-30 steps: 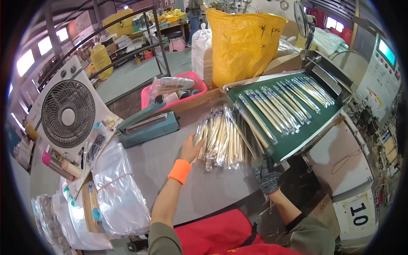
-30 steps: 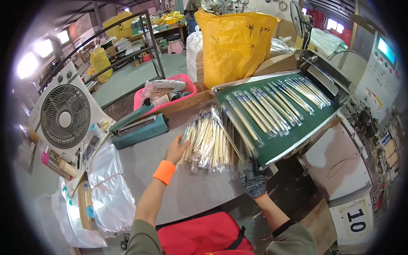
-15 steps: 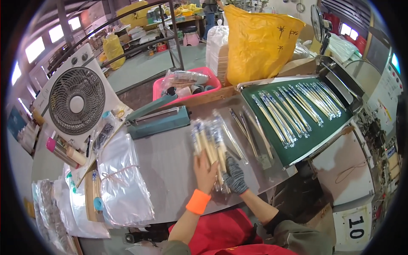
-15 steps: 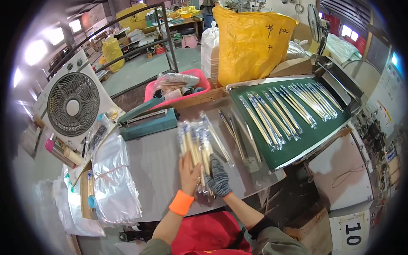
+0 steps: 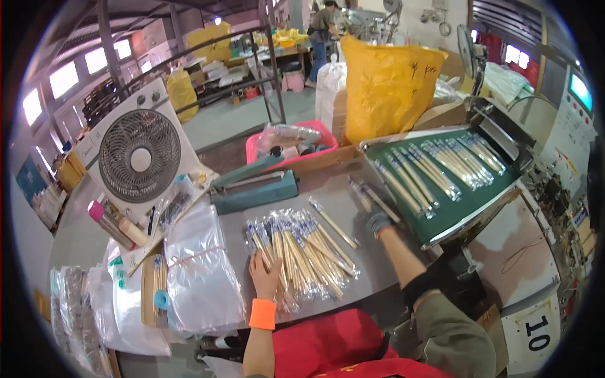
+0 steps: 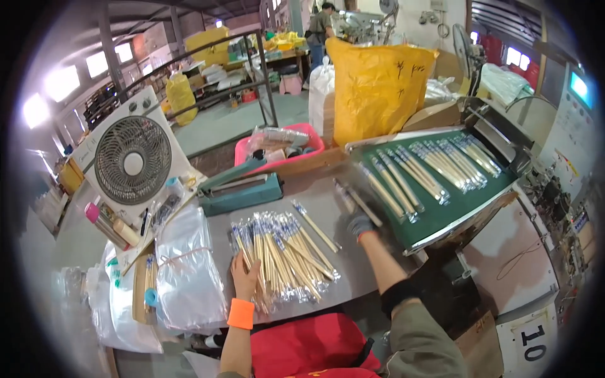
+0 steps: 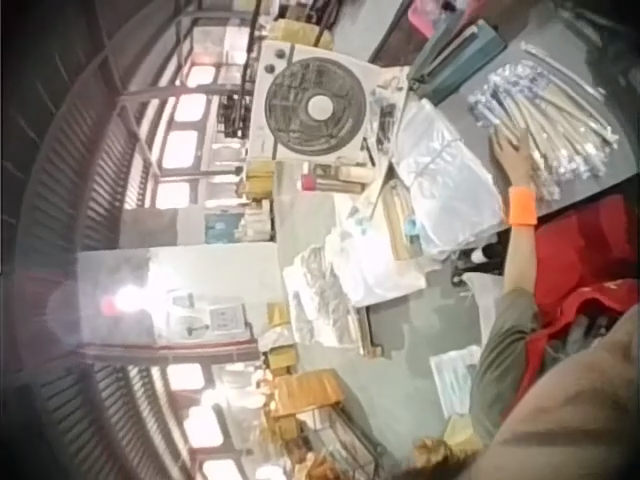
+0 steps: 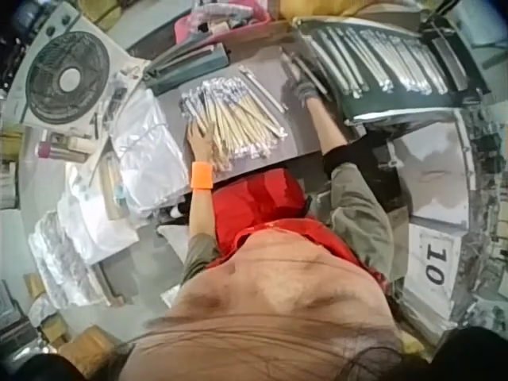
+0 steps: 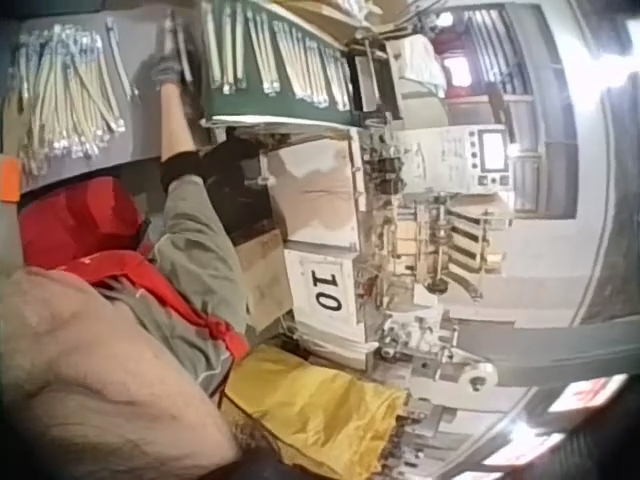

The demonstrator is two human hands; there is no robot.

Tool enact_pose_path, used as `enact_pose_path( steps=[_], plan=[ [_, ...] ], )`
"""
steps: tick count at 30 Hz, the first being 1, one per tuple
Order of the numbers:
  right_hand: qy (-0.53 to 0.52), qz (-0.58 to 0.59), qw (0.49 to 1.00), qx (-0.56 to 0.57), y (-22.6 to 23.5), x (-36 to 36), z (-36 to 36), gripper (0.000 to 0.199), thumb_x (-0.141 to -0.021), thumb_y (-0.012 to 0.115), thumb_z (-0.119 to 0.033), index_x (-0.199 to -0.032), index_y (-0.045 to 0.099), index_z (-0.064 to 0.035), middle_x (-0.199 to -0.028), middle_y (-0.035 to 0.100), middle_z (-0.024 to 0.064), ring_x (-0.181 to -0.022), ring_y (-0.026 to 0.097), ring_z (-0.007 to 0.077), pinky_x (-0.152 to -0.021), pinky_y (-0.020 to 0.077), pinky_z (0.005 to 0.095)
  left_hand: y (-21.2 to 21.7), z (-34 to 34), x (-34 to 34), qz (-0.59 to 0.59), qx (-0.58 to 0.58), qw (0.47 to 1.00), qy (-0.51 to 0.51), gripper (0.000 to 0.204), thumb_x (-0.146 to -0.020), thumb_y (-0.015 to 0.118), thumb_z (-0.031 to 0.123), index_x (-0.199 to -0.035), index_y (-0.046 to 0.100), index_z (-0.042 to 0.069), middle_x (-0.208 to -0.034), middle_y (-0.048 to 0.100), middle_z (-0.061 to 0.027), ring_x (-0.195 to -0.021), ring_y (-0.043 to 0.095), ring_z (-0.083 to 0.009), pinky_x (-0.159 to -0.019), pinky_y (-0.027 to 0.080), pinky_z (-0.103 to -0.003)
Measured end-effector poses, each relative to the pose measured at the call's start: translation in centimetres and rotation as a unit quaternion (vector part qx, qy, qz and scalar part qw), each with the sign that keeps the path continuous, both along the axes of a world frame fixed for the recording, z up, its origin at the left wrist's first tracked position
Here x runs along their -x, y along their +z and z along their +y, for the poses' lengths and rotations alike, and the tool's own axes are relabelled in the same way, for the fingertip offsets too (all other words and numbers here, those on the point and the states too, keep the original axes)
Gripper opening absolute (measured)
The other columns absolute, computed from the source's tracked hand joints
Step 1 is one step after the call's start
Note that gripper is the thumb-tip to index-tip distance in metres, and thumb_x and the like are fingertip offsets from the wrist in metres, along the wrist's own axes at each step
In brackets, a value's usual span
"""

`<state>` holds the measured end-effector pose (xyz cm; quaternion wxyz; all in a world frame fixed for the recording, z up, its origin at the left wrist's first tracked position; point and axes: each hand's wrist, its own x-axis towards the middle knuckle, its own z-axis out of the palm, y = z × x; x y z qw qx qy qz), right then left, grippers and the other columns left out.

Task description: Packaging bundles of chopsticks into plastic bags and organizing them on pallets.

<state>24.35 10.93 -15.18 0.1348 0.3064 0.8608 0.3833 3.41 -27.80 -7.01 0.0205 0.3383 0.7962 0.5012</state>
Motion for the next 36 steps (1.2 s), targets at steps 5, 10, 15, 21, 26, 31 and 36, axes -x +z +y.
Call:
enact_pose_path(
  steps=[5, 10, 15, 21, 26, 31, 36],
  plan=[
    [0.229, 0.439, 0.78, 0.382, 5.9, 6.8, -23.2, 0.063, -0.083, 0.049, -0.047, -0.12, 0.047, 0.0043, -0.127, 0.043, 0.0265, -0.119, 0.043, 0.0335, -0.101, 0.0331, 0.0379, 0.1, -1.7, -2.6, 0.002, -0.015, 0.999, 0.03, 0.07, -0.076, 0.066, 0.037, -0.131, 0.039, 0.003, -0.132, 0.035, -0.0252, -0.122, 0.031, -0.0398, -0.103, 0.024, -0.045],
    [0.166, 0.46, 0.741, 0.46, 10.4, 5.5, -31.1, 0.063, -0.084, 0.049, -0.045, -0.126, 0.043, 0.001, -0.132, 0.042, 0.0216, -0.121, 0.041, 0.0335, -0.103, 0.0308, 0.0393, 0.9, -3.8, -3.7, 0.03, -0.021, 0.998, 0.053, 0.059, -0.079, 0.063, 0.031, -0.128, 0.043, 0.004, -0.128, 0.042, -0.0225, -0.119, 0.034, -0.0396, -0.102, 0.025, -0.046],
    [0.212, 0.559, 0.683, 0.42, 9.3, 5.0, -30.5, 0.041, -0.081, 0.059, -0.03, -0.112, 0.057, -0.004, -0.117, 0.056, 0.0172, -0.108, 0.053, 0.0327, -0.093, 0.0412, 0.0404, -0.2, -6.5, -2.0, 0.071, -0.029, 0.992, 0.095, 0.037, -0.081, 0.06, 0.022, -0.114, 0.056, 0.005, -0.116, 0.051, -0.0181, -0.112, 0.042, -0.0364, -0.097, 0.032, -0.044],
    [0.218, 0.613, 0.64, 0.408, 8.8, 4.8, -30.8, 0.029, -0.08, 0.059, -0.023, -0.104, 0.06, -0.0063, -0.108, 0.06, 0.0148, -0.099, 0.057, 0.0308, -0.087, 0.0451, 0.0396, -0.5, -6.7, -1.8, 0.093, -0.041, 0.988, 0.114, 0.034, -0.08, 0.062, 0.018, -0.11, 0.058, 0.005, -0.113, 0.052, -0.0182, -0.107, 0.045, -0.0359, -0.093, 0.036, -0.042],
    [0.222, 0.6, 0.648, 0.413, 9.3, 4.4, -31.0, 0.028, -0.08, 0.06, -0.023, -0.103, 0.061, -0.0066, -0.108, 0.06, 0.0139, -0.099, 0.057, 0.0305, -0.086, 0.0453, 0.0395, -0.6, -6.9, -1.7, 0.077, -0.05, 0.989, 0.113, 0.034, -0.08, 0.062, 0.019, -0.11, 0.058, 0.004, -0.113, 0.053, -0.018, -0.108, 0.045, -0.0352, -0.093, 0.036, -0.042],
    [0.213, 0.601, 0.655, 0.406, 9.2, 4.4, -30.9, 0.028, -0.08, 0.06, -0.022, -0.104, 0.06, -0.0071, -0.109, 0.06, 0.0134, -0.099, 0.057, 0.0302, -0.086, 0.0455, 0.0394, -0.4, -6.8, -1.9, 0.072, -0.052, 0.99, 0.113, 0.033, -0.079, 0.061, 0.019, -0.109, 0.059, 0.004, -0.112, 0.053, -0.0177, -0.108, 0.045, -0.0345, -0.094, 0.035, -0.042],
    [0.215, 0.6, 0.654, 0.408, 9.1, 4.4, -30.8, 0.029, -0.08, 0.059, -0.022, -0.105, 0.06, -0.0072, -0.109, 0.06, 0.0133, -0.099, 0.057, 0.0301, -0.086, 0.0455, 0.0394, -0.4, -6.8, -1.8, 0.07, -0.05, 0.99, 0.111, 0.034, -0.08, 0.061, 0.02, -0.109, 0.059, 0.004, -0.112, 0.053, -0.0178, -0.108, 0.046, -0.0342, -0.094, 0.035, -0.041]
  ],
)
